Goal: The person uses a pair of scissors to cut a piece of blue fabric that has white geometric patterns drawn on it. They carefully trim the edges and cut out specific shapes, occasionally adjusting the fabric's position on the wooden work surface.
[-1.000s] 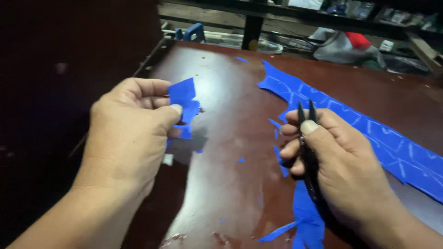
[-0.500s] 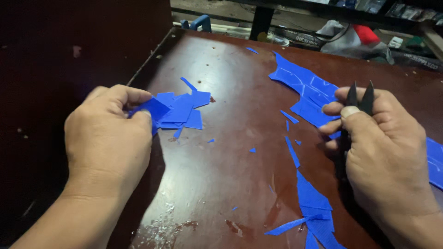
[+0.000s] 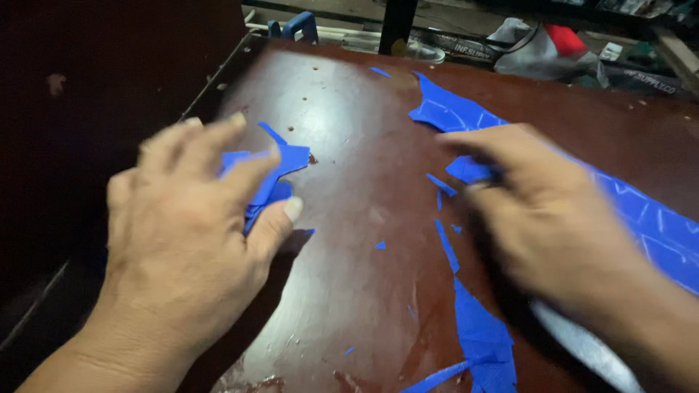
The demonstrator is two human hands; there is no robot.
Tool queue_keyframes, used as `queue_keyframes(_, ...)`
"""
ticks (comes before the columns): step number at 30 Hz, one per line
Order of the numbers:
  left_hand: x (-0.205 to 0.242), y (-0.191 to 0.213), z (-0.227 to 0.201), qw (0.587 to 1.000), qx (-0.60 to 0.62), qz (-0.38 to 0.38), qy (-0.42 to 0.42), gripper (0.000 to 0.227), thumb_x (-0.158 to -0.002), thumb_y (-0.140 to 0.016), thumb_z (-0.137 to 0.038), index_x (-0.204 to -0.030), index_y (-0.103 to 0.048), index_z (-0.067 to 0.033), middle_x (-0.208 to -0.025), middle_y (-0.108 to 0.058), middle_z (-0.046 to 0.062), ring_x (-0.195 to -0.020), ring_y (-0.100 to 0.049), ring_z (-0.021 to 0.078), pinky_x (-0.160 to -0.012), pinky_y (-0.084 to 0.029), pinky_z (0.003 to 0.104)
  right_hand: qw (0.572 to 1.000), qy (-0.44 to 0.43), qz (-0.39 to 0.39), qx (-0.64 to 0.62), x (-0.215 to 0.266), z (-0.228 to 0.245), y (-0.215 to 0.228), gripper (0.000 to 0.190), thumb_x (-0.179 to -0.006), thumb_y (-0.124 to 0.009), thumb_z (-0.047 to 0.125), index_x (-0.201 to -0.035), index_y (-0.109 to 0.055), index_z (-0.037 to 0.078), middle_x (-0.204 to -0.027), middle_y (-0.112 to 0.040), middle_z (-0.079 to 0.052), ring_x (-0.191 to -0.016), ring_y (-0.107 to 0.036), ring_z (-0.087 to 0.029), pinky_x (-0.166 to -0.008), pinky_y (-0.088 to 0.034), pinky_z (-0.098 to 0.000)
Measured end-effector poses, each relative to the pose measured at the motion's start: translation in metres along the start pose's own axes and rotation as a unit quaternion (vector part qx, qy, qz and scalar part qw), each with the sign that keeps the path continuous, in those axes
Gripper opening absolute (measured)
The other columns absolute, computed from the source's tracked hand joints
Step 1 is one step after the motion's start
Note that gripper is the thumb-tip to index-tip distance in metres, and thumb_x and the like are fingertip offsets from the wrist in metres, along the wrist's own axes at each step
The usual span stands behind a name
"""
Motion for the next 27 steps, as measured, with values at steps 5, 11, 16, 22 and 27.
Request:
queue_keyframes(5, -0.003, -0.006, 0.008, 0.982, 0.03, 0.124, 0.141, 0.038, -0.088, -0.061, -0.053, -0.103, -0.077, -0.0225, -0.129, -0.068, -0.002, -0.13, -0.054, 0.0263, -0.097, -0.041, 0.06, 0.985, 0.104, 0.123, 0.057, -0.035, 0.019, -0.049, 0.04, -0.089, -0.051, 0.014, -0.125, -0.069, 0.015, -0.126, -0.069, -0.006, -0.113, -0.064, -0.029, -0.097, -0.045, -0.0408)
queue_keyframes(11, -0.026, -0.007, 0.003, 0.995, -0.016, 0.063, 0.073, 0.05, -0.089, -0.059, -0.059, -0.112, -0.073, -0.0173, -0.14, -0.065, 0.009, -0.135, -0.052, 0.0336, -0.101, -0.037, 0.061, 0.99, 0.053, 0.117, 0.058, -0.017, -0.006, -0.025, 0.043, -0.09, -0.053, 0.014, -0.129, -0.069, 0.019, -0.13, -0.074, 0.002, -0.117, -0.068, -0.023, -0.099, -0.047, -0.0374)
queue_keyframes(16, -0.067, -0.045, -0.014, 0.936, -0.055, 0.336, 0.092, 0.068, -0.101, -0.031, -0.066, -0.137, -0.058, -0.0152, -0.155, -0.047, 0.0, -0.152, -0.031, 0.0238, -0.12, -0.021, 0.068, 0.997, 0.016, 0.058, 0.055, -0.002, -0.035, 0.002, 0.038, -0.096, -0.053, 0.015, -0.129, -0.07, 0.017, -0.13, -0.074, 0.001, -0.12, -0.067, -0.018, -0.104, -0.046, -0.0353)
queue_keyframes(22, -0.051, -0.053, -0.084, 0.954, -0.05, 0.294, -0.044, 0.065, -0.101, -0.036, -0.067, -0.115, -0.074, -0.0153, -0.126, -0.066, 0.012, -0.132, -0.052, 0.0316, -0.122, -0.021, 0.069, 0.982, -0.107, 0.04, 0.149, -0.006, -0.099, 0.031, 0.048, -0.09, -0.053, 0.013, -0.136, -0.065, 0.021, -0.143, -0.064, 0.0, -0.13, -0.057, -0.024, -0.112, -0.035, -0.0383)
queue_keyframes(27, -0.021, -0.042, -0.107, 0.966, 0.163, 0.17, -0.104, 0.045, -0.098, -0.05, -0.051, -0.105, -0.077, -0.0156, -0.142, -0.062, 0.011, -0.138, -0.047, 0.0404, -0.111, -0.028, 0.067, 0.958, -0.132, 0.139, 0.214, -0.006, -0.127, 0.024, 0.05, -0.094, -0.049, 0.026, -0.143, -0.058, 0.029, -0.155, -0.051, 0.001, -0.147, -0.041, -0.021, -0.123, -0.026, -0.0373)
Point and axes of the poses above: each hand's wrist, its own x-axis away from the middle knuckle, its own y-axis out of the back of the hand, z = x × y, the point moved 6 cm from there along -x, towards the middle knuckle
